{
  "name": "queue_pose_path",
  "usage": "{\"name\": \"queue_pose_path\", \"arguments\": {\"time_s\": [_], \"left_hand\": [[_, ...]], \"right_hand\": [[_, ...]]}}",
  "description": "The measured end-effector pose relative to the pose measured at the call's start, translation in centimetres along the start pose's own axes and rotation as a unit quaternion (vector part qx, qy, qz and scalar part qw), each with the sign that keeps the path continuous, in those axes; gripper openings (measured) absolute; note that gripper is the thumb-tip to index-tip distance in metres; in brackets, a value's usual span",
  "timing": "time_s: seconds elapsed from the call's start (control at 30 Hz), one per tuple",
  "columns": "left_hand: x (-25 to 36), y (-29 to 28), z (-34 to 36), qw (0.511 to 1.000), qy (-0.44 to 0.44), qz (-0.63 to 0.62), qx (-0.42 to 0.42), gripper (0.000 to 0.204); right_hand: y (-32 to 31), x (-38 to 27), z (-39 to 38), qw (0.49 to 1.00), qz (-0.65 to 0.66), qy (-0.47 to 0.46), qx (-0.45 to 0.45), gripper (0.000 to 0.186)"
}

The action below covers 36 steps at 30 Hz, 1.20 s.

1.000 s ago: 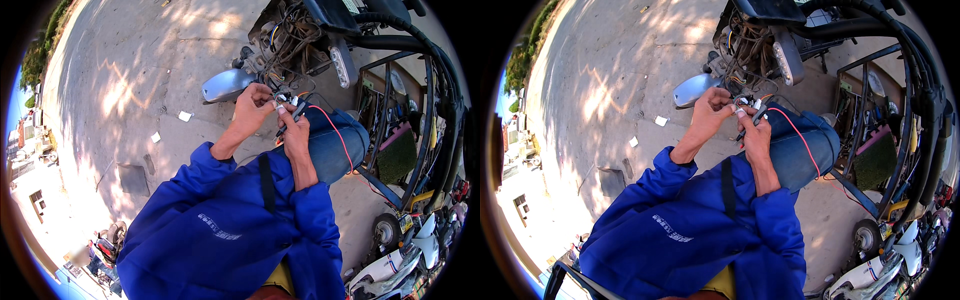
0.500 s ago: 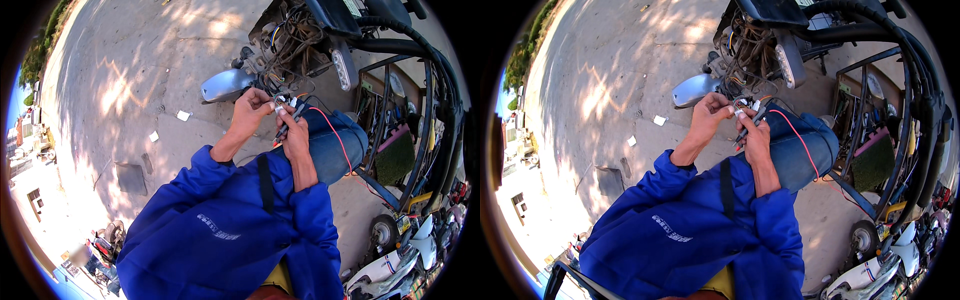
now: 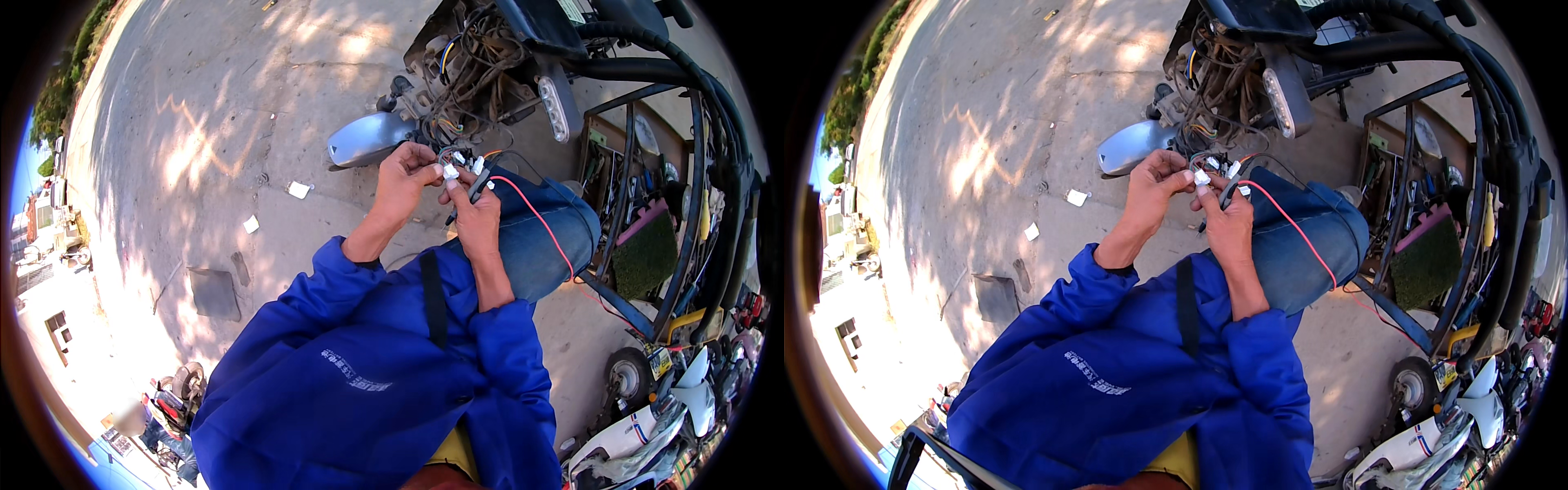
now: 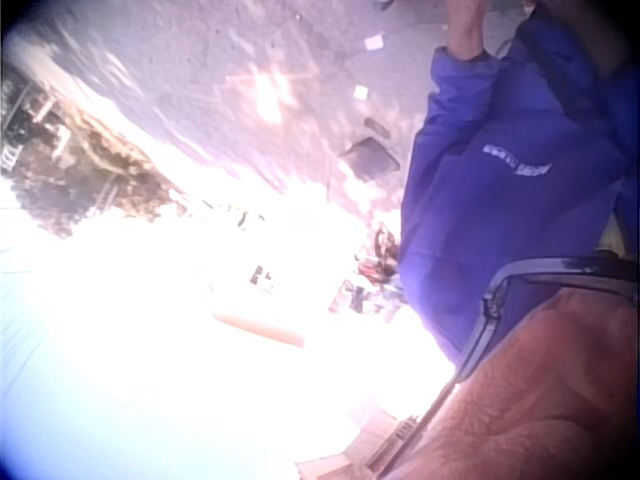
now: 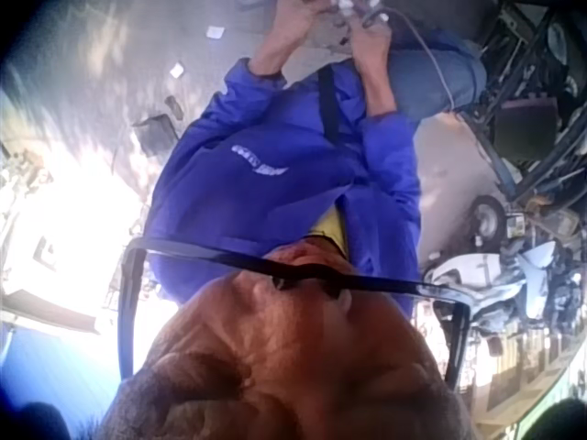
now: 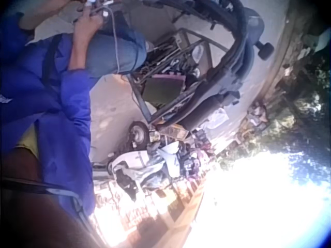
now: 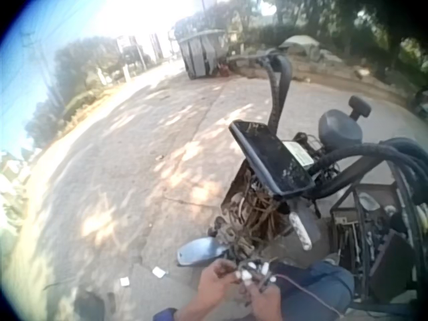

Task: The person repairs the electrical wiring of a scooter, using a multimeter to test connections and a screwdriver to adjust components on the handlebars. The person works on the exposed wiring harness and the handlebar assembly, ensuring the electrical system is functional.

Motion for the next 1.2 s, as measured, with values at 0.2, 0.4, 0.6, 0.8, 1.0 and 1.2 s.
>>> {"name": "queue_pose_path", "arguments": {"time_s": [0.2, 0.4, 0.6, 0.8, 1.0, 1.2], "left_hand": [[2.6, 1.9, 0.0, 0.981, 0.020, 0.118, -0.152, 0.028], [3.2, 2.3, 1.2, 0.944, 0.003, 0.235, -0.231, 0.025], [2.5, 2.5, 1.6, 0.934, 0.008, 0.274, -0.230, 0.019], [2.6, 2.9, 1.6, 0.925, -0.003, 0.315, -0.214, 0.019], [1.9, 2.2, 1.8, 0.935, -0.022, 0.278, -0.217, 0.019], [3.3, 3.0, 1.1, 0.920, -0.009, 0.356, -0.163, 0.017]], "right_hand": [[-0.3, -1.0, -0.1, 0.998, -0.055, -0.018, 0.007, 0.021], [0.0, -1.6, -0.3, 0.994, -0.107, -0.028, -0.004, 0.020], [-0.2, -1.6, 0.0, 0.985, -0.163, -0.063, 0.001, 0.022], [-0.5, -2.6, -0.1, 0.975, -0.208, -0.078, 0.026, 0.025], [-0.2, -3.1, 0.1, 0.973, -0.216, -0.075, 0.006, 0.020], [-0.5, -2.8, 0.6, 0.955, -0.269, -0.124, 0.017, 0.023]]}}
Point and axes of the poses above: each hand's wrist, its own z-axis towards the middle knuckle, its own y-axis out of the palm, x = y × z, the point moved 9 cm from there along z, towards the middle knuckle, and after that the axes turned 1 degree about -y, right-handed, at the moved point
